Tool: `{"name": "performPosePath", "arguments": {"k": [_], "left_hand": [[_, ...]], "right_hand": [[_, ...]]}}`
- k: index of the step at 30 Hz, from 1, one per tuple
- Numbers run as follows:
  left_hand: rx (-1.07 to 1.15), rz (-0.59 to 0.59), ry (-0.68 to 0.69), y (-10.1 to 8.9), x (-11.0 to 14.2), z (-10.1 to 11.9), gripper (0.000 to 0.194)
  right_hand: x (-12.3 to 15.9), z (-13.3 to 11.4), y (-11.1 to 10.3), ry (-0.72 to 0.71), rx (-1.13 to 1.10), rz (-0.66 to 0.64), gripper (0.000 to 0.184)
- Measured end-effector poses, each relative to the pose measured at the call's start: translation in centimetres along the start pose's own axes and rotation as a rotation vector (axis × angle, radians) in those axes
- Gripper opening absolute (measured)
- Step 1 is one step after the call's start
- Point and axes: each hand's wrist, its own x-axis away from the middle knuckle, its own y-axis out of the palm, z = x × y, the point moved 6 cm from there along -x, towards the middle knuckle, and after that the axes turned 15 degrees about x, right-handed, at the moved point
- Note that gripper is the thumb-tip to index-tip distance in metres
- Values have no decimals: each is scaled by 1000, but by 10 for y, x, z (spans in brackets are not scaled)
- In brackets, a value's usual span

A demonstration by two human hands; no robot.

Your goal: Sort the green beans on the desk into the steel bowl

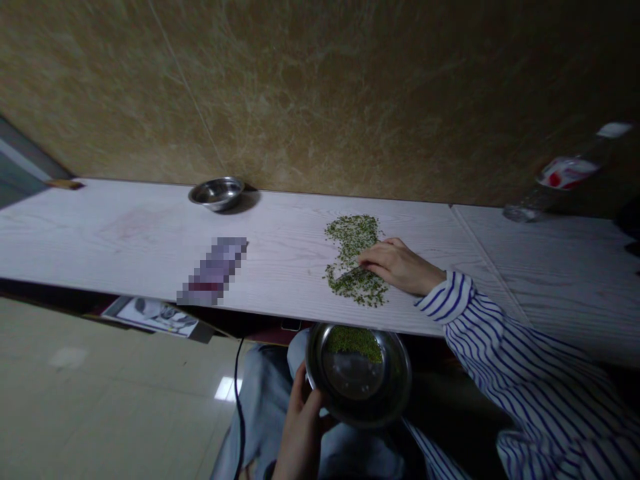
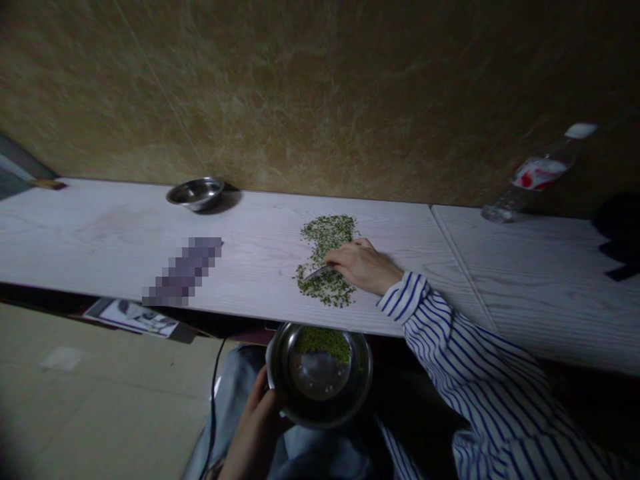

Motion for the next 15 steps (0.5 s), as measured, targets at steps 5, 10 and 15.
{"name": "performPosePath", "arguments": {"k": [5,10,15], "left_hand": [[2,10,11,2,1,1,74],[-7,-19,-6,4,4,0,72],[-17,-41,-15,7,6,0,68]], "right_hand": [[10,-5,-3,-24,-22,3,20],[22,-10,-5,-22,-32,3,20],[33,-14,-7,-21,-5,30,17]]}}
